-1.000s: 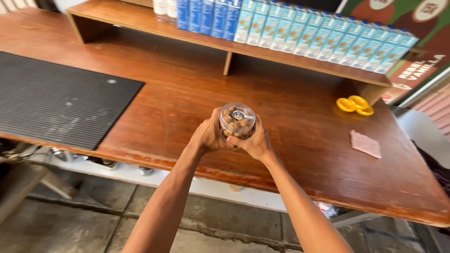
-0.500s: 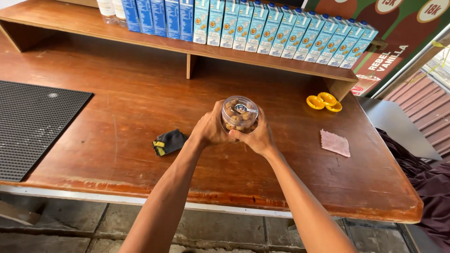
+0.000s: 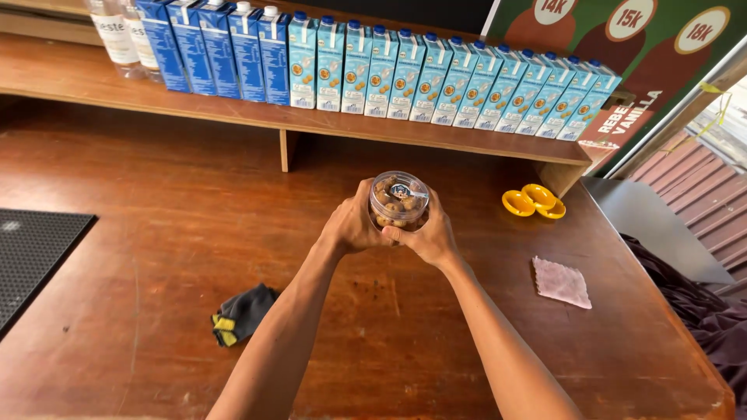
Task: Thoroughly wipe down a plastic snack container using a cleaning cloth.
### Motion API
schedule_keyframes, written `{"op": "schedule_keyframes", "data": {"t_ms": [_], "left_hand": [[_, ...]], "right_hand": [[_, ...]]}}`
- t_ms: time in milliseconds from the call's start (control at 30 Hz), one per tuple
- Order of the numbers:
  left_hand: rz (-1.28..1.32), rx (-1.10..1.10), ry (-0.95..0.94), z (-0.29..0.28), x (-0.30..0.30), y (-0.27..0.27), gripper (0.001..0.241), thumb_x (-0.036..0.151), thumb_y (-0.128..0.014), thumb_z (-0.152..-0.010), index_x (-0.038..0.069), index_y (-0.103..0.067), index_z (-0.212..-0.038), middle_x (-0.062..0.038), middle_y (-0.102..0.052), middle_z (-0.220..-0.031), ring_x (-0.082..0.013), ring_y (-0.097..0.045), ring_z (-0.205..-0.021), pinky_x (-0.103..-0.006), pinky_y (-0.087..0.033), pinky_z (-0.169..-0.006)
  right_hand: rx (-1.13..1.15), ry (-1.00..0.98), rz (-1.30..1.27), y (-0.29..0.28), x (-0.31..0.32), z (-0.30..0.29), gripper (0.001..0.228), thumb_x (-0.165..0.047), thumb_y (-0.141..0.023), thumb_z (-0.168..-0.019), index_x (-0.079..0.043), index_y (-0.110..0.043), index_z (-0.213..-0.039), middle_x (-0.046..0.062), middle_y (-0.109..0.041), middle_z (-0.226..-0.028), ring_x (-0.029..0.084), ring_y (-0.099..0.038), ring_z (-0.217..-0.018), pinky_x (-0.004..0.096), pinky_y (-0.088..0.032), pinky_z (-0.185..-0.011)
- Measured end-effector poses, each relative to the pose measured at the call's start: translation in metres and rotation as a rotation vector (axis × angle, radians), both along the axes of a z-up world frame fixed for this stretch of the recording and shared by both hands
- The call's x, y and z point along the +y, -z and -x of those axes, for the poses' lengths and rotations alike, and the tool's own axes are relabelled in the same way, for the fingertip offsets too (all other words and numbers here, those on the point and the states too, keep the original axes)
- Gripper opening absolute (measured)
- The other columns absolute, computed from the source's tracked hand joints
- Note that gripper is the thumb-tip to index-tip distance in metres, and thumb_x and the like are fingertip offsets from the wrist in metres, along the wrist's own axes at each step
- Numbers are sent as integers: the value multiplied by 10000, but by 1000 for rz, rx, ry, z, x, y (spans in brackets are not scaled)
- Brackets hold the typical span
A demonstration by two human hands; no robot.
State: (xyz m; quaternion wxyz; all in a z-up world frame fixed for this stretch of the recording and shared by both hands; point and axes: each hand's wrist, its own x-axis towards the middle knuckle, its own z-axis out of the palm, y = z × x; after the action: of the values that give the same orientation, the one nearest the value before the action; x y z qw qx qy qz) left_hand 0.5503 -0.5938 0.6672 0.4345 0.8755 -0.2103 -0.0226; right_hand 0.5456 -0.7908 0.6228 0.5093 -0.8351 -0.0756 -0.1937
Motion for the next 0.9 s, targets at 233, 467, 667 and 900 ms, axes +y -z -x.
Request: {"op": "schedule_keyframes", "data": {"t_ms": [233,467,667,900], "left_hand": [[-16,30,53,-48,-21,21,975,599,-732,-623,281,-319,-1447,-248,-664,-1238,-492,-636,-1157,-618,-491,-1020],[-27,77,92,-70,-46,49,1018,600,-750,-606,267,-314,-1463,-248,-657,-1261,-486,-633,-1173,-620,-491,-1027],[-17,82,103,-74,-79,65,1007,587,-751,-611,265,-318,-1460,-247,-650,-1270,-491,-631,-1170,-632,-491,-1016],[-17,98,41,-74,-124,71,1031,595,-756,-592,274,-311,-1465,-208,-644,-1309,-470,-629,-1191,-616,-496,-1030]], "right_hand": [[60,49,-56,19,-17,-35,1100,-364,-1019,-493,-190,-483,-1437,157,-638,-1300,344,-597,-1259,443,-483,-1078],[83,73,-63,39,-39,-41,1111,-377,-1011,-505,-128,-467,-1442,225,-612,-1326,402,-567,-1279,493,-460,-1095],[108,56,-83,54,-74,-44,1113,-355,-1012,-519,-113,-454,-1450,243,-598,-1337,422,-563,-1277,502,-469,-1084],[145,-21,-114,57,-120,-50,1094,-302,-1008,-548,-125,-428,-1458,242,-594,-1338,432,-583,-1247,499,-510,-1042]]}}
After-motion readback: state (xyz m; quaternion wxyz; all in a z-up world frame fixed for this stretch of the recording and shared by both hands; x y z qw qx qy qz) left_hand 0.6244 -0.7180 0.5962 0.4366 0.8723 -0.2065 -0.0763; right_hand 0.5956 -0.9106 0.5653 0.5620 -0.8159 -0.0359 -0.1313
